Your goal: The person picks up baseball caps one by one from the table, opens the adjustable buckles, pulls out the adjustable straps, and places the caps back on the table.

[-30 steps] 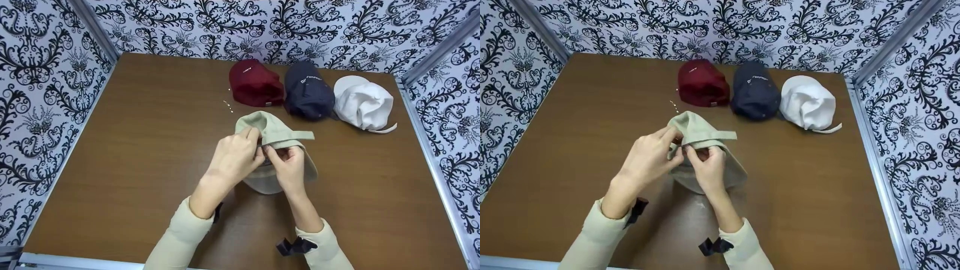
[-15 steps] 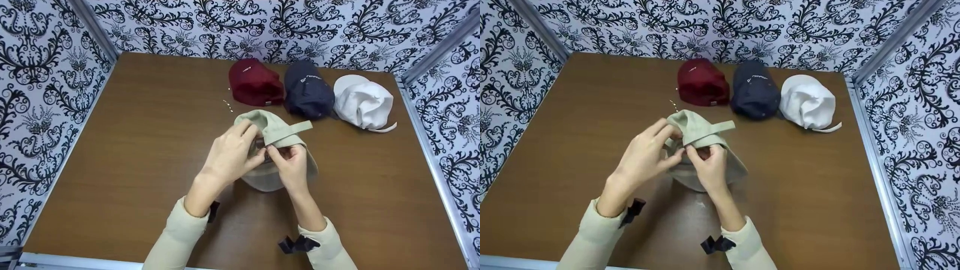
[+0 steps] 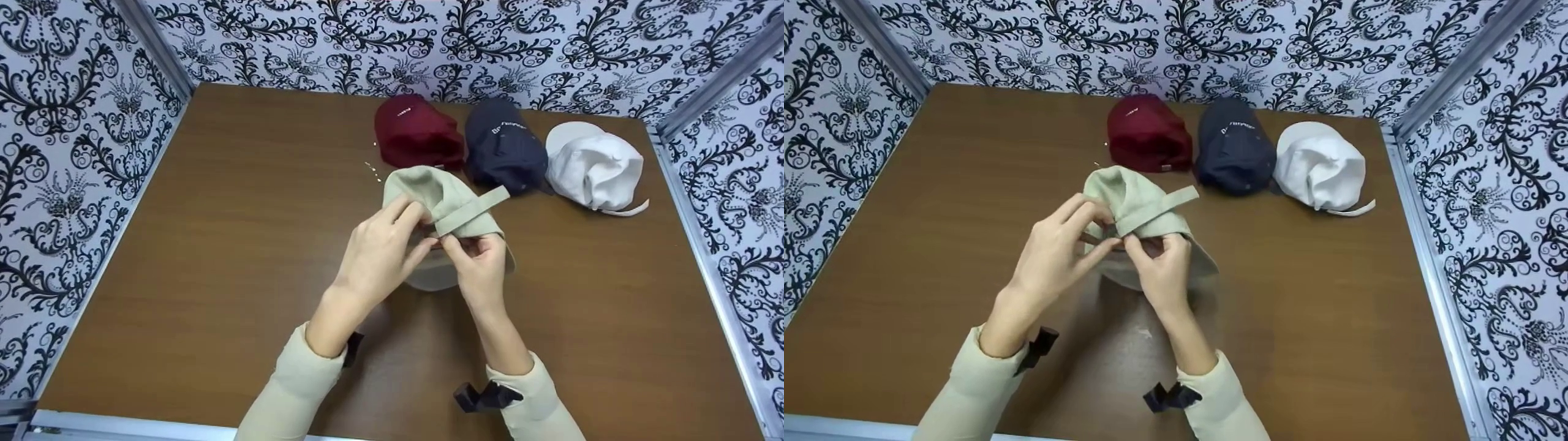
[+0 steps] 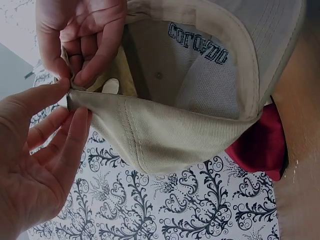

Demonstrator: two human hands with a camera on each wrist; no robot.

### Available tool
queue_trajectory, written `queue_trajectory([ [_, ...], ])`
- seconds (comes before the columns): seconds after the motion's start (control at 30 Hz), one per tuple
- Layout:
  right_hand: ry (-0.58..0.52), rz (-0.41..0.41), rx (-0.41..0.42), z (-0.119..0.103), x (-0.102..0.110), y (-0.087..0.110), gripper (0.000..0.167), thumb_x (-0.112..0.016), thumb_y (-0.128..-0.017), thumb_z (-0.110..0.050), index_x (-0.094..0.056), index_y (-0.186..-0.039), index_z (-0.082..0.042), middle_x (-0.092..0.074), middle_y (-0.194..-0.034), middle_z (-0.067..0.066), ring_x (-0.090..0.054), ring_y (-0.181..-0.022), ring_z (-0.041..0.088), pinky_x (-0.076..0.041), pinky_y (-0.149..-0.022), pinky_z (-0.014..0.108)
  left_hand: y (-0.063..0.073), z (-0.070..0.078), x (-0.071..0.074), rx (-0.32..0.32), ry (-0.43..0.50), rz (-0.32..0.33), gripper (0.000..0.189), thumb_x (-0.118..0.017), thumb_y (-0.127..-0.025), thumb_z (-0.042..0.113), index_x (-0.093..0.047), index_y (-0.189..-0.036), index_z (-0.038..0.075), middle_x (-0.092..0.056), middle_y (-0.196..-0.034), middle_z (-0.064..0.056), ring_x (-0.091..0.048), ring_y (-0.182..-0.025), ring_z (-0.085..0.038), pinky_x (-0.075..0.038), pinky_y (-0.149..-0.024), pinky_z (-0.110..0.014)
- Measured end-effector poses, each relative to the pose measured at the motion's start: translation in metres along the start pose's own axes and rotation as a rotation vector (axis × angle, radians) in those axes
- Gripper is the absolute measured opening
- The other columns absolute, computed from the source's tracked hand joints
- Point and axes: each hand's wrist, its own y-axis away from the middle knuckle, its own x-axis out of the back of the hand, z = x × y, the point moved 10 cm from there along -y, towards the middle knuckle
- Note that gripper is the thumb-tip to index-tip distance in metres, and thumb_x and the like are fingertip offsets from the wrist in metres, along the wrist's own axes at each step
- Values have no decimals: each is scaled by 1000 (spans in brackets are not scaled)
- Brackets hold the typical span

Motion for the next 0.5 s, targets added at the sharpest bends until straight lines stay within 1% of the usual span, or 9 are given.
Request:
queue_trajectory([
  [0.17,1,13,12,-1,1,0,13,-59,-86,10,-65,-97,8,-71,-85,-2,-68,-76,10,-57,-68,23,1,1,0,-12,-6,10,26,-80,-84,22,-60,-97,12,-59,-92,0,-65,-76,-14,-57,-64,-31],
  [0.3,17,15,22,-1,1,0,14,-61,-85,9,-65,-98,9,-70,-86,-3,-66,-76,9,-56,-68,22,1,1,-1,-20,-12,8,28,-81,-83,23,-59,-94,11,-58,-90,0,-64,-74,-14,-56,-63,-31],
  [0.4,35,16,27,-2,2,-1,14,-61,-85,9,-65,-98,10,-68,-85,-3,-64,-73,7,-55,-66,22,1,0,-3,-27,-11,-13,25,-80,-83,23,-59,-91,11,-57,-90,-1,-61,-69,-14,-55,-61,-30],
  [0.5,52,3,12,-2,2,-2,14,-61,-85,8,-65,-98,10,-67,-84,-3,-62,-72,6,-54,-64,20,0,-3,-6,-25,30,-55,22,-77,-84,21,-60,-91,11,-57,-93,-2,-59,-70,-14,-54,-63,-29],
])
